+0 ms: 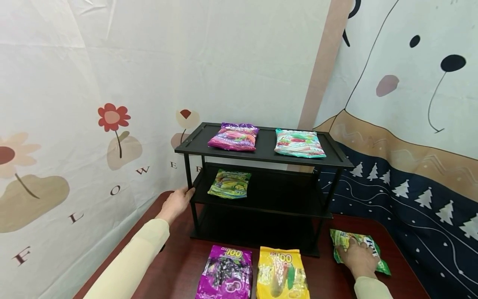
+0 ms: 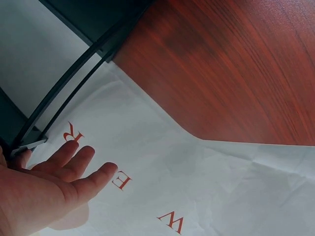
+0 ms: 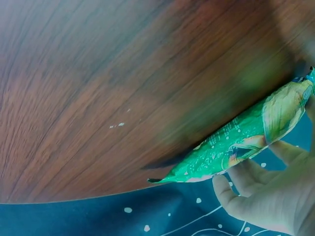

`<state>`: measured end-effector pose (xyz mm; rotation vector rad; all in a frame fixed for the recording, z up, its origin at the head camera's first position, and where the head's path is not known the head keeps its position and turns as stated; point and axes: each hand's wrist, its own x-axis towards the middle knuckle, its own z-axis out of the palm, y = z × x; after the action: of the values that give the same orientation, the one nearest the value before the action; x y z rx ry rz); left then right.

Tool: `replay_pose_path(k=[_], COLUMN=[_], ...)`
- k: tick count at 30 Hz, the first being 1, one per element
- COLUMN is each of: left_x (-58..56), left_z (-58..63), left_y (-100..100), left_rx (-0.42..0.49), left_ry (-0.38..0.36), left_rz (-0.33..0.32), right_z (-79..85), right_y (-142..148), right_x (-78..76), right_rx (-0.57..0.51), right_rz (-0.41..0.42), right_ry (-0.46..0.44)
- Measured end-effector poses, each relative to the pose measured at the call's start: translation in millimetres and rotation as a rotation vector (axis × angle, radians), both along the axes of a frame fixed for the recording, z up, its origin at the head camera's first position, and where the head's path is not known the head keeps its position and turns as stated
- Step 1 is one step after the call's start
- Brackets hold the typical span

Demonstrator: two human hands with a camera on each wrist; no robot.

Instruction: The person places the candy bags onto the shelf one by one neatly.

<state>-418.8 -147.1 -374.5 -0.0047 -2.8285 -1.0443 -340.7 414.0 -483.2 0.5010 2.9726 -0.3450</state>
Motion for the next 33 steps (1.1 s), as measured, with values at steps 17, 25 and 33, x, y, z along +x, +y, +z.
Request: replay_pose_path(k=[17, 25, 33], left_x=[3.2, 3.7, 4.1], left_z=[0.9, 1.1, 1.4], left_y=[0, 0, 1], left_rx=[-0.010, -0.010, -0.009], left_ry=[0.014, 0.015, 0.020], left_rz=[0.002, 0.007, 0.008], right_z=[-3.6, -3.8, 2.7], right_y=[25, 34, 41], right_x=[-1.2, 4.5, 7.5], right_rx=[-0.025, 0.017, 0.024], right_rz=[0.207, 0.317, 0.233], right_ry=[-0.044, 0.033, 0.014])
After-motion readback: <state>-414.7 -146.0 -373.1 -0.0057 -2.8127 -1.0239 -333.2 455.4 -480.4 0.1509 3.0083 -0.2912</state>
